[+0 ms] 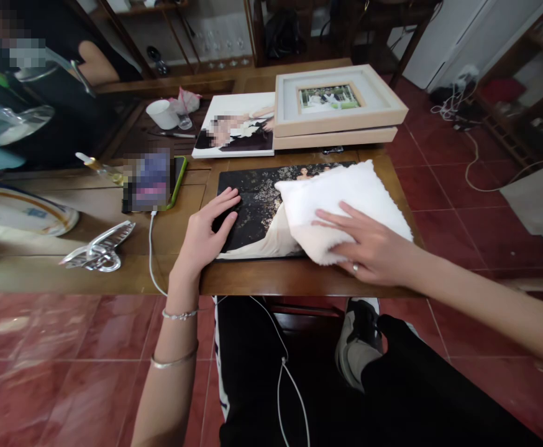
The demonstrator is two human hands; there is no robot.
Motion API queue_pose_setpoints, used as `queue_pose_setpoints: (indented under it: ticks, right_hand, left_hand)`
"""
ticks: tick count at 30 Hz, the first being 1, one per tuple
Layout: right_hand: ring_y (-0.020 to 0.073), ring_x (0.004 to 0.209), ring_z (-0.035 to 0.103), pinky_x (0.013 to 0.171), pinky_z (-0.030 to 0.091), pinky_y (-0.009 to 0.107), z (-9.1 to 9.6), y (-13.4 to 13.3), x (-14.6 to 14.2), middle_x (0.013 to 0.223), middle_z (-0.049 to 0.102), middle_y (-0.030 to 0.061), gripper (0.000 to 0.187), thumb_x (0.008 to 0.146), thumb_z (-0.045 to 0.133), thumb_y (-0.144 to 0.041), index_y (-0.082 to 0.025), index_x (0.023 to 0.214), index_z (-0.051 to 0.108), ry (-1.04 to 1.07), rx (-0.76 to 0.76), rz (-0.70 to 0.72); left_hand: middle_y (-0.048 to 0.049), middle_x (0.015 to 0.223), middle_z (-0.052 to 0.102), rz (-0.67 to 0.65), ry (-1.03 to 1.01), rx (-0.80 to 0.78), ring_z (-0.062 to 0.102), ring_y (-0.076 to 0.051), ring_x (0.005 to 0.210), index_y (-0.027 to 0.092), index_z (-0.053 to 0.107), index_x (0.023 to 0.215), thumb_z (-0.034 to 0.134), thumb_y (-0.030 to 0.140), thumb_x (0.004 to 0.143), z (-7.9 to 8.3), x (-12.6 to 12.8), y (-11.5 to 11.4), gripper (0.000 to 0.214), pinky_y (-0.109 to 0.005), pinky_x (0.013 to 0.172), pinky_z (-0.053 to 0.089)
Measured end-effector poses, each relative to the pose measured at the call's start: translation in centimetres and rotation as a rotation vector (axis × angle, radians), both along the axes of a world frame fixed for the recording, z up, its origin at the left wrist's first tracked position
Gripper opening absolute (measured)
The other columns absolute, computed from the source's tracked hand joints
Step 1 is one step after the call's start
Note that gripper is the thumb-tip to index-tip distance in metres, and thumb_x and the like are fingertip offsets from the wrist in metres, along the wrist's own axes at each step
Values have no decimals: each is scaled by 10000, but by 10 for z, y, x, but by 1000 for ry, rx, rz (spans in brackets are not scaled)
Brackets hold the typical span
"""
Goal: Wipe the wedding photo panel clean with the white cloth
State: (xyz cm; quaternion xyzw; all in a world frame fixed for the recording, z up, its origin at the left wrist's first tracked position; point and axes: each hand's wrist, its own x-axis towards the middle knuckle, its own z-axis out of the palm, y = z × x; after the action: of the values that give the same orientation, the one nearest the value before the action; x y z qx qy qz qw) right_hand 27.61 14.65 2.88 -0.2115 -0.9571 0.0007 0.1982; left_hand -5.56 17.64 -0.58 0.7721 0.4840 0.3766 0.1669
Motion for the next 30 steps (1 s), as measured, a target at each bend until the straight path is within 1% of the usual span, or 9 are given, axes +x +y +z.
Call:
queue_pose_setpoints:
  ticks: [4,7,10,12,17,21,25,27,30]
  right_hand:
    - [298,1311,530,1080,430,582,-1,48,-1,1292,641,191,220,928,480,-165,-160,1052,661,-38,18,-74]
    - [299,1176,614,1014,470,538,0,82,-2,1224,671,142,240,936,455,-188,-172,1071,652,-52,1,-155]
    - [287,975,664,928,490,505,2,101,-4,1062,706,116,244,952,445,-230,-166,1051,660,-68,-20,-257]
    - [298,1005,655,935,481,516,2,104,-5,1053,706,126,252,961,438,-238,-161,1049,661,-67,-19,-278]
    - [313,1318,512,1073,411,608,-3,69,-4,1295,637,178,225,918,491,-157,-164,1065,660,-35,18,-200]
    - [343,1350,481,1085,393,653,-5,10,-5,1330,612,216,170,887,530,-140,-153,944,689,3,20,-101]
    - [351,1402,404,1097,379,661,-3,-45,-12,1332,617,196,198,881,518,-117,-174,755,659,23,25,-44]
    - [352,1414,382,1099,394,648,-2,-60,-16,1324,626,178,224,880,542,-133,-188,680,626,2,54,-41]
    - [354,1421,370,1119,378,636,-2,-63,-18,1336,622,164,224,873,575,-157,-196,657,620,-7,63,-33]
  left_hand:
    - [-68,1374,615,-2,-11,-2,513,-248,1347,216,667,1242,561,349,967,0,0,1,324,-481,1162,383]
    - [-70,1372,616,-1,-14,-4,516,-249,1344,215,670,1239,567,341,964,-1,-1,1,319,-480,1160,387]
    - [-83,1373,615,-4,-18,-2,516,-243,1344,200,667,1242,572,316,962,-1,-1,1,318,-467,1164,383]
    - [-84,1373,614,-5,-20,-1,515,-242,1345,200,667,1243,574,309,961,-1,-1,1,316,-468,1164,382]
    - [-75,1374,614,-2,-17,-3,514,-247,1346,209,658,1257,568,320,965,-1,-1,0,325,-476,1165,379]
    - [-87,1379,609,-1,-10,-2,512,-241,1348,188,648,1270,562,313,968,0,0,0,338,-463,1168,376]
    - [-79,1378,610,4,4,-4,513,-234,1348,192,648,1267,557,309,968,0,0,0,334,-460,1168,378]
    - [-74,1380,609,6,10,-3,513,-234,1348,198,649,1267,555,315,968,1,0,0,334,-462,1168,378]
    - [-71,1387,603,8,20,-2,510,-235,1350,202,642,1278,550,323,970,1,0,-1,343,-466,1168,378]
